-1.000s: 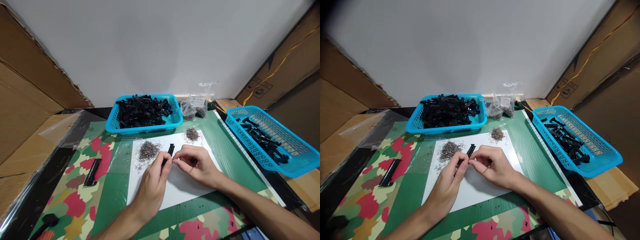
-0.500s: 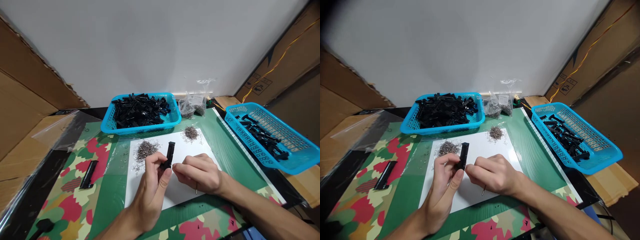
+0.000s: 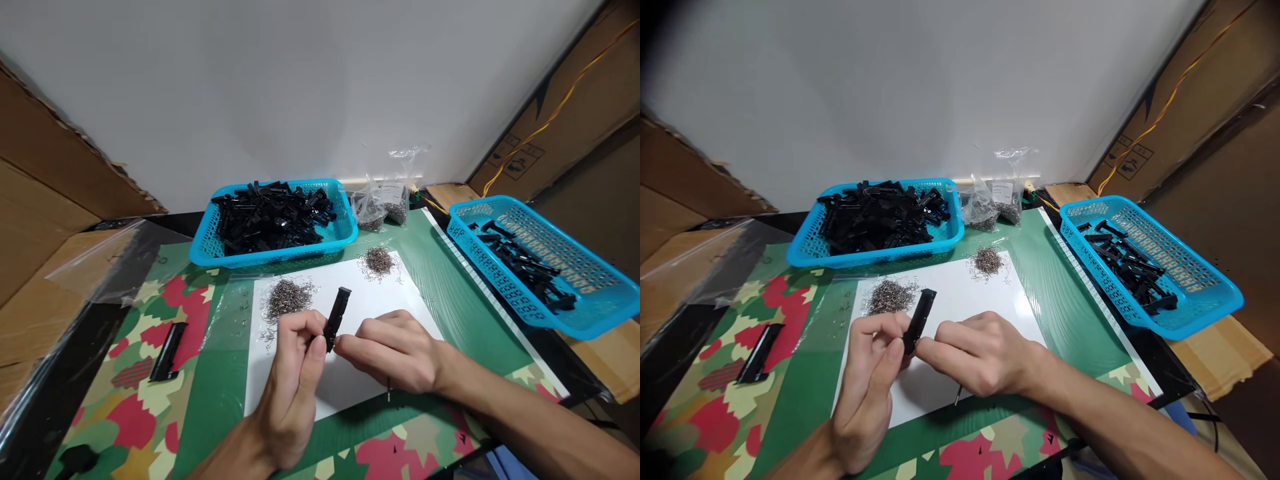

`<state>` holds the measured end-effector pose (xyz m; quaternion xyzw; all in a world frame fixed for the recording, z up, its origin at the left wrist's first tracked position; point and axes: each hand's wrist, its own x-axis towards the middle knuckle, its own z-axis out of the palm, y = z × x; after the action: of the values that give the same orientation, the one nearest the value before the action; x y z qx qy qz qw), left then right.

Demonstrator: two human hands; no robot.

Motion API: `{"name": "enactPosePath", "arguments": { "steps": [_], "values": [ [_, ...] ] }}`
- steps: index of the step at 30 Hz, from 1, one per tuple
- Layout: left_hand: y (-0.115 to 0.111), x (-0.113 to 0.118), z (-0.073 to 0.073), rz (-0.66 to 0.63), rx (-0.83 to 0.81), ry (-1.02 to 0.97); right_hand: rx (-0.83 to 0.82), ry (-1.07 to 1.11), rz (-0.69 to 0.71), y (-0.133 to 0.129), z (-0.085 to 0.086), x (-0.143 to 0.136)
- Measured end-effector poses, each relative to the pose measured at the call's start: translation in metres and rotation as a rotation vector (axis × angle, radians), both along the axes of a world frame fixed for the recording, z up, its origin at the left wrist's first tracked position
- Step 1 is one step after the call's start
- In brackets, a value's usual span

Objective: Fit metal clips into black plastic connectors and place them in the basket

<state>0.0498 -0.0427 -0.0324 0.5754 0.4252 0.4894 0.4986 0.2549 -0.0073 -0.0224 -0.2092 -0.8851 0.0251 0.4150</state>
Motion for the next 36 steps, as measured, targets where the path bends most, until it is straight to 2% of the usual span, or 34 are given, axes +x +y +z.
{"name": "enactPosePath", "arguments": {
  "steps": [4, 8, 12, 24, 28, 32, 36],
  "values": [
    [0.0, 0.003, -0.002, 0.008, 0.055, -0.04, 0.006, 0.041, -0.001, -0.001, -0.002, -0.002],
    [-0.002, -0.001, -0.009, -0.005, 0.128, 0.015, 0.012, 0.064, -0.004, -0.003, -0.002, -0.003],
    [-0.003, -0.004, -0.014, -0.009, 0.123, 0.033, 0.003, 0.042, -0.034, -0.005, -0.004, -0.004],
    [0.002, -0.003, -0.004, -0.053, -0.139, -0.06, -0.085, 0.107, -0.102, 0.004, -0.004, 0.0],
    [0.006, -0.003, 0.0, -0.112, -0.261, -0.116, -0.092, 0.091, -0.13, 0.009, -0.002, 0.004],
    [0.013, -0.002, 0.003, -0.145, -0.298, -0.207, -0.103, 0.075, -0.094, 0.009, -0.002, 0.005],
    [0.016, -0.003, 0.006, -0.179, -0.327, -0.217, -0.086, 0.06, -0.055, 0.008, -0.006, 0.003]
  ]
}}
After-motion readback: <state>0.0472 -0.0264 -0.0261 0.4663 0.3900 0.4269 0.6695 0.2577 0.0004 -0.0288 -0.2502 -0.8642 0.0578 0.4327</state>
